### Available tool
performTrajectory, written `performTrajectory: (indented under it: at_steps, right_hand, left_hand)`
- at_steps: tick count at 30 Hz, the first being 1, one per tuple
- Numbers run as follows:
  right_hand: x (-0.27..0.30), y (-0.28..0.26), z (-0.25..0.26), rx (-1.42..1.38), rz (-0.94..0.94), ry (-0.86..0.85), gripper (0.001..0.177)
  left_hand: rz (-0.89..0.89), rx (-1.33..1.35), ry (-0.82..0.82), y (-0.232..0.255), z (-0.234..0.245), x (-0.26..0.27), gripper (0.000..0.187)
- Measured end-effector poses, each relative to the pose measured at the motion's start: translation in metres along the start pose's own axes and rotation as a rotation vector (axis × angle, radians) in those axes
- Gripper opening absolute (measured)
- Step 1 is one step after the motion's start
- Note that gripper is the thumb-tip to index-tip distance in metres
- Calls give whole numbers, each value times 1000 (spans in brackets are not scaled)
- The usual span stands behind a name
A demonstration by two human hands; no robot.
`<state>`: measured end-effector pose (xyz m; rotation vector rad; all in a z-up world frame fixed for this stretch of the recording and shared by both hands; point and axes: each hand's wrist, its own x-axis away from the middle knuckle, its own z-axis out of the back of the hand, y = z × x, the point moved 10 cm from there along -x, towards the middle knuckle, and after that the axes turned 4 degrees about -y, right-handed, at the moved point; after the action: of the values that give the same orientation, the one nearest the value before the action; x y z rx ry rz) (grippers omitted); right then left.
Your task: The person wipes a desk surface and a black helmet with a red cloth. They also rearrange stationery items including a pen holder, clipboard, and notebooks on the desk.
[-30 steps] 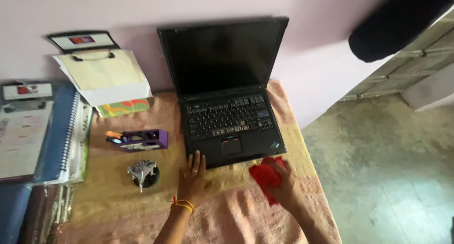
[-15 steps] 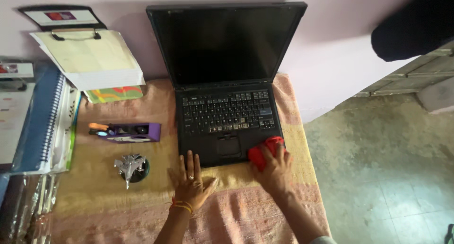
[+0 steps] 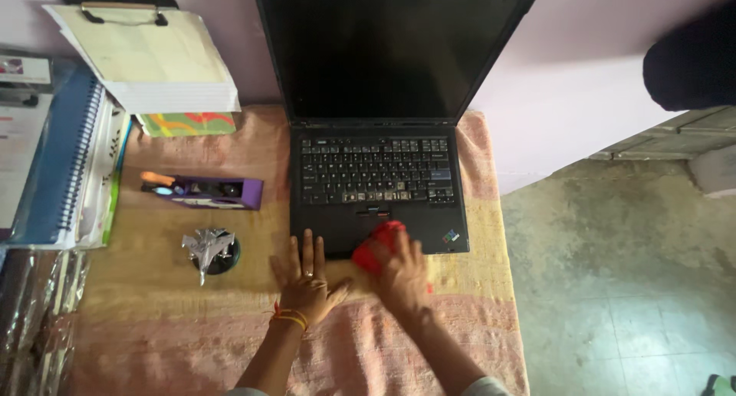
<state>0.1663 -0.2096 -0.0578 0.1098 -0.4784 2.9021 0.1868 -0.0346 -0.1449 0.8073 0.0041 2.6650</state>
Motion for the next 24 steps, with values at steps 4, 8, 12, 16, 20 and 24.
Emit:
performTrajectory:
  at_steps: [4,8,12,16,20,24]
  right_hand:
    - [-20,67,27,120,-196,-17,52]
    - [-21,97,63,-48,-361,220,53]
    - [-26,45,42,77,-305,157,52]
    - [-22,-34,8,2,-137,37,49]
    - [-42,-62,20,-279,-28,-27,49]
    - [-75,-79,63,-250,102,172,65]
  left_hand:
    - [-43,95,49,1,9,0,123]
    - [-61,114,-87,1,8,2,141]
    - [-76,91,-139,4,15,9,151]
    - [-59,58,-145,6,22,11,147]
    - [-103,130,-70,7,28,17,139]
    - [-220,410,443,-10,60,46,120]
